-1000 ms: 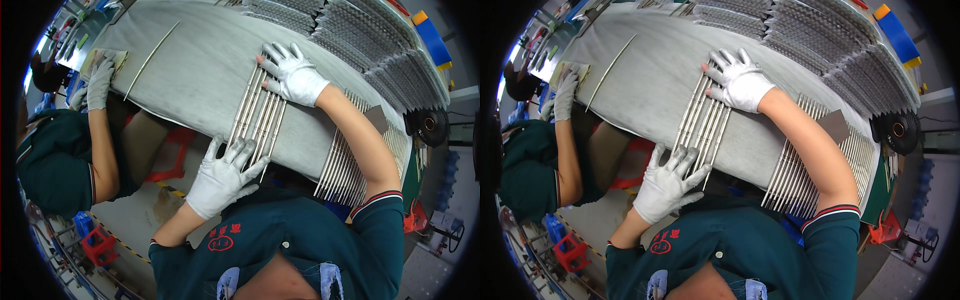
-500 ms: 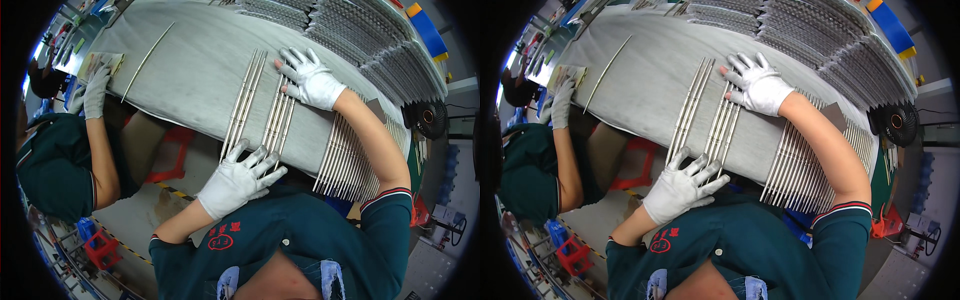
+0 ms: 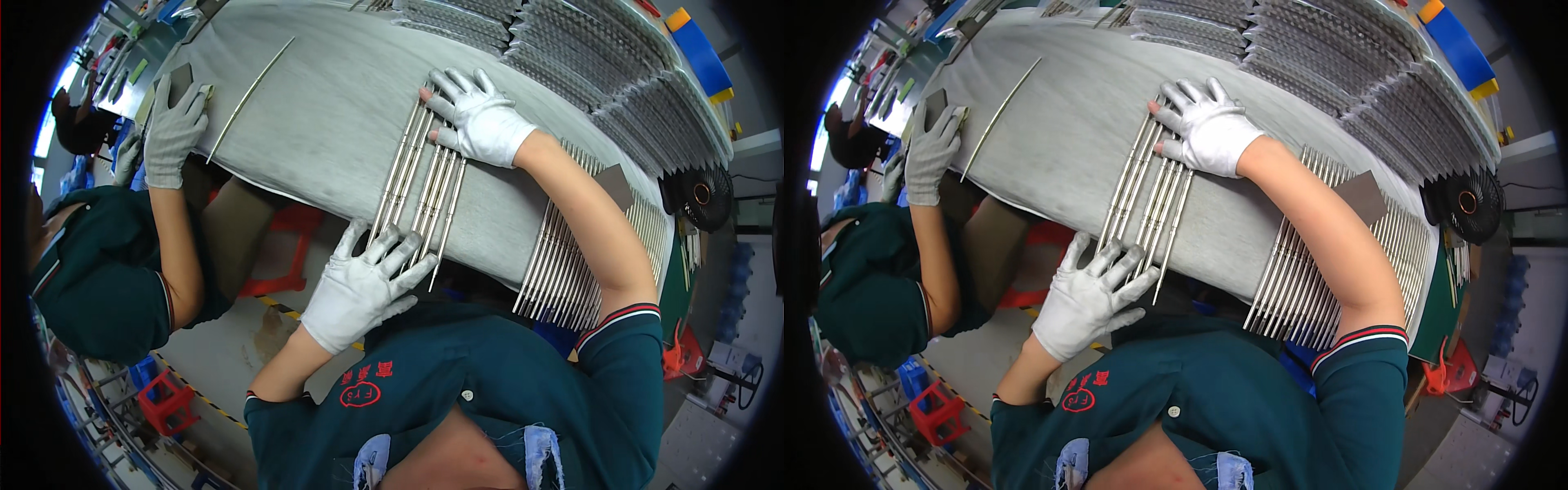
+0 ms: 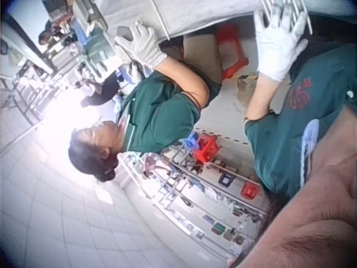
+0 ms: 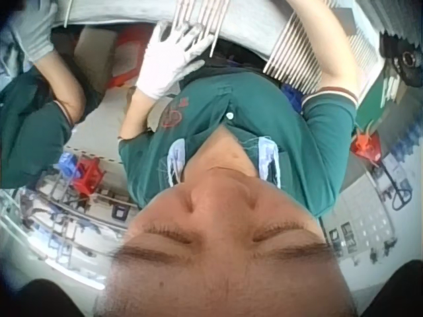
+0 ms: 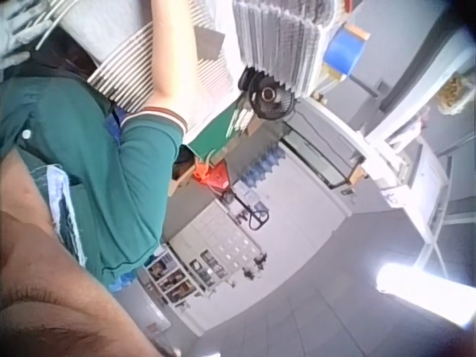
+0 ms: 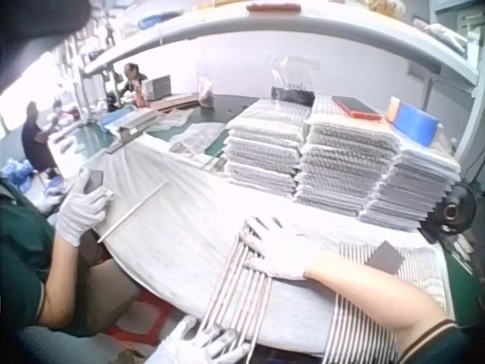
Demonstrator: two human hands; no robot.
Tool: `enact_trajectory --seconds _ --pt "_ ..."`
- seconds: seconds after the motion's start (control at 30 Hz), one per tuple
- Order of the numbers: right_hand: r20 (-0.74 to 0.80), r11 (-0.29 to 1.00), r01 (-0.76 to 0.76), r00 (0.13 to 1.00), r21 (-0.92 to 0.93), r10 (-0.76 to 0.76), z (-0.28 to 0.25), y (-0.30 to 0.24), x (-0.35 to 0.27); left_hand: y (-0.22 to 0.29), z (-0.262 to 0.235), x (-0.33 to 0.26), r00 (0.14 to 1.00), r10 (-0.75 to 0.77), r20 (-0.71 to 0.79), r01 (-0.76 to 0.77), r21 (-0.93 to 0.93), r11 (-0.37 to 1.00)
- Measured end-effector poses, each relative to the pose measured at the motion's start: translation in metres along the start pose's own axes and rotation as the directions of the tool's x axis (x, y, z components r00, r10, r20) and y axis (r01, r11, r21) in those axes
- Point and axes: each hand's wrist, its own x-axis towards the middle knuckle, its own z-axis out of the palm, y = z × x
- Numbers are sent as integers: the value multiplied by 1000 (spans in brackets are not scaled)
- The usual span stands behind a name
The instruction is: The person uses a sanding block to polish a set of metal rods arranged on a padded workbench. They repeatedly rub the block along the rods and periodically rearrange them to ensure even coverage.
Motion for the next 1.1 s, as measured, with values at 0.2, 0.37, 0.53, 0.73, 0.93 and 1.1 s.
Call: enact_trajectory --seconds 0.2,0.37,0.53,0.73,0.93,1.1 --pt "33 999 -25 999 30 24 0 4 -6 2 1 4 999 51 -3 -51 -62 997" --pt "203 997 -80 976 -2 78 -19 15 -35 8 7 5 986 147 -80 -156 -135 978" --pt "137 993 -110 985 42 103 -28 15 -30 -8 1 -2 992 -3 -129 -7 -76 997" --pt "15 988 -70 998 134 68 -13 -4 31 -25 3 -11 978 -156 -136 154 -23 988" --pt "156 983 -88 986 158 63 -18 -19 60 -27 6 -12 979 -155 -131 150 -51 987" --pt "92 995 -24 996 92 16 -2 -7 35 -21 6 -5 987 -69 -147 56 -91 994"
